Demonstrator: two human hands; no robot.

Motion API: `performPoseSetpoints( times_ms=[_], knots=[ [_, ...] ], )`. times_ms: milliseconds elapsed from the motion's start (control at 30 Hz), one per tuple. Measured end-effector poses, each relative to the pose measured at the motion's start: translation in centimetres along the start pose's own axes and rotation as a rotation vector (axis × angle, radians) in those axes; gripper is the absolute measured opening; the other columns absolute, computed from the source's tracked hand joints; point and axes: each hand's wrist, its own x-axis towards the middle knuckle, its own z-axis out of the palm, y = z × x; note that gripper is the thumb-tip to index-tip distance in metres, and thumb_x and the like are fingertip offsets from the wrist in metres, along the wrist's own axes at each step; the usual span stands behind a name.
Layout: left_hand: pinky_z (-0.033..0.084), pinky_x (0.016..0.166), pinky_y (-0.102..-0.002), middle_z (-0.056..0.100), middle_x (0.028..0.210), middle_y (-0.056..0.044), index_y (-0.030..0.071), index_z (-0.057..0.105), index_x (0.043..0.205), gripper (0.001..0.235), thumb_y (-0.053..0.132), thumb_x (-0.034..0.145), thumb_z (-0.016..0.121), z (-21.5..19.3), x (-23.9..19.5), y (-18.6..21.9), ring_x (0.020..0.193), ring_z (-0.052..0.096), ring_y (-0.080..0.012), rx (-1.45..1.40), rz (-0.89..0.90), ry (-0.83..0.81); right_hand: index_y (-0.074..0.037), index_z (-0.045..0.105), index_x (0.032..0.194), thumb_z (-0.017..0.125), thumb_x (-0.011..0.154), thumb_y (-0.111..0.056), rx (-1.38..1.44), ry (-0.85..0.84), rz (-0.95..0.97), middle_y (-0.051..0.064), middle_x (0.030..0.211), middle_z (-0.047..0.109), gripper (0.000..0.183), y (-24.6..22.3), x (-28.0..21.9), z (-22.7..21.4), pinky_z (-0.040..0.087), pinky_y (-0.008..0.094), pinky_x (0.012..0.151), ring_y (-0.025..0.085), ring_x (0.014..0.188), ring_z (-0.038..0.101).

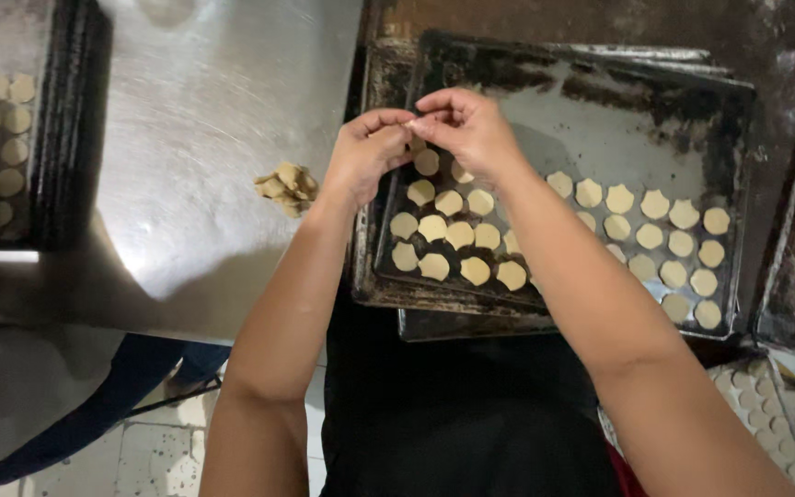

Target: The person shapes small pieces of dough into round discs by hand and places them in neat rows on metal baking trays. The person repeatedly picks up dough pieces, flattens them, and arranges them on the tray until it is full.

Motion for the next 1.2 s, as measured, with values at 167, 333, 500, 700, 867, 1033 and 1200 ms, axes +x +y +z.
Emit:
performPoseSetpoints(
  times_ms=[167, 333, 500, 700, 867, 1033, 1200],
  knots=[
    [0.061, 0.077, -0.033, 0.074, 0.1, -0.008, 0.0, 0.07, 0.112, 0.022, 0.007, 0.091, 0.071, 1.3, 0.5, 0.0, 0.088, 0.072, -0.0163, 0.001, -0.015, -0.033, 0.0, 0.067, 0.123, 0.074, 0.096, -0.007, -0.05, 0.053, -0.009, 0.005, 0.101, 0.075, 0.029, 0.0, -1.2, -1.8, 0.058, 0.024, 0.083, 0.009, 0.093, 0.071],
    [0.061, 0.075, -0.031, 0.074, 0.099, -0.008, -0.002, 0.071, 0.11, 0.02, 0.006, 0.092, 0.071, 2.4, 0.6, -0.6, 0.086, 0.072, -0.0163, 0.032, 0.001, -0.036, 0.0, 0.063, 0.124, 0.077, 0.09, -0.005, -0.234, 0.055, -0.093, 0.002, 0.11, 0.07, 0.037, 0.3, -1.4, -4.1, 0.059, 0.025, 0.08, 0.009, 0.092, 0.071],
    [0.046, 0.063, -0.029, 0.07, 0.092, -0.01, -0.005, 0.073, 0.113, 0.021, 0.005, 0.095, 0.072, 3.6, 1.2, -2.0, 0.075, 0.059, -0.0163, 0.021, 0.008, -0.137, 0.0, 0.068, 0.124, 0.083, 0.092, -0.011, -0.089, 0.074, 0.03, 0.004, 0.097, 0.07, 0.037, 1.1, -2.6, -4.3, 0.056, 0.025, 0.078, 0.009, 0.085, 0.065],
    [0.063, 0.078, -0.029, 0.074, 0.094, -0.003, 0.003, 0.074, 0.107, 0.019, 0.01, 0.09, 0.071, 6.3, 1.2, -1.9, 0.084, 0.072, -0.0125, 0.126, -0.058, -0.034, -0.005, 0.067, 0.124, 0.083, 0.087, -0.01, -0.324, 0.18, 0.097, 0.002, 0.094, 0.074, 0.04, 0.7, -4.3, -7.9, 0.058, 0.025, 0.074, 0.01, 0.083, 0.069],
    [0.059, 0.076, -0.029, 0.073, 0.097, -0.004, 0.003, 0.076, 0.108, 0.019, 0.01, 0.091, 0.072, 8.0, 1.8, -3.4, 0.084, 0.07, -0.0136, 0.115, -0.068, -0.105, -0.003, 0.067, 0.126, 0.079, 0.094, -0.009, 0.051, 0.118, 0.052, 0.001, 0.098, 0.074, 0.034, 2.2, -5.5, -8.2, 0.059, 0.026, 0.079, 0.008, 0.088, 0.07],
    [0.062, 0.079, -0.029, 0.073, 0.098, -0.002, 0.004, 0.076, 0.11, 0.021, 0.01, 0.091, 0.07, 9.5, 2.5, -4.5, 0.085, 0.07, -0.013, 0.134, -0.107, -0.11, -0.002, 0.069, 0.119, 0.088, 0.087, -0.014, -0.535, 0.3, 0.062, 0.004, 0.089, 0.073, 0.039, 1.7, -7.2, -11.5, 0.055, 0.028, 0.07, 0.011, 0.077, 0.065],
    [0.059, 0.077, -0.028, 0.074, 0.098, -0.001, 0.005, 0.075, 0.111, 0.021, 0.012, 0.091, 0.072, 11.4, 2.8, -5.5, 0.088, 0.07, -0.0105, 0.178, -0.135, -0.14, -0.003, 0.066, 0.126, 0.078, 0.095, -0.009, 0.083, 0.159, 0.069, 0.001, 0.097, 0.075, 0.033, 2.4, -8.1, -11.7, 0.055, 0.023, 0.079, 0.006, 0.089, 0.068]
  ],
)
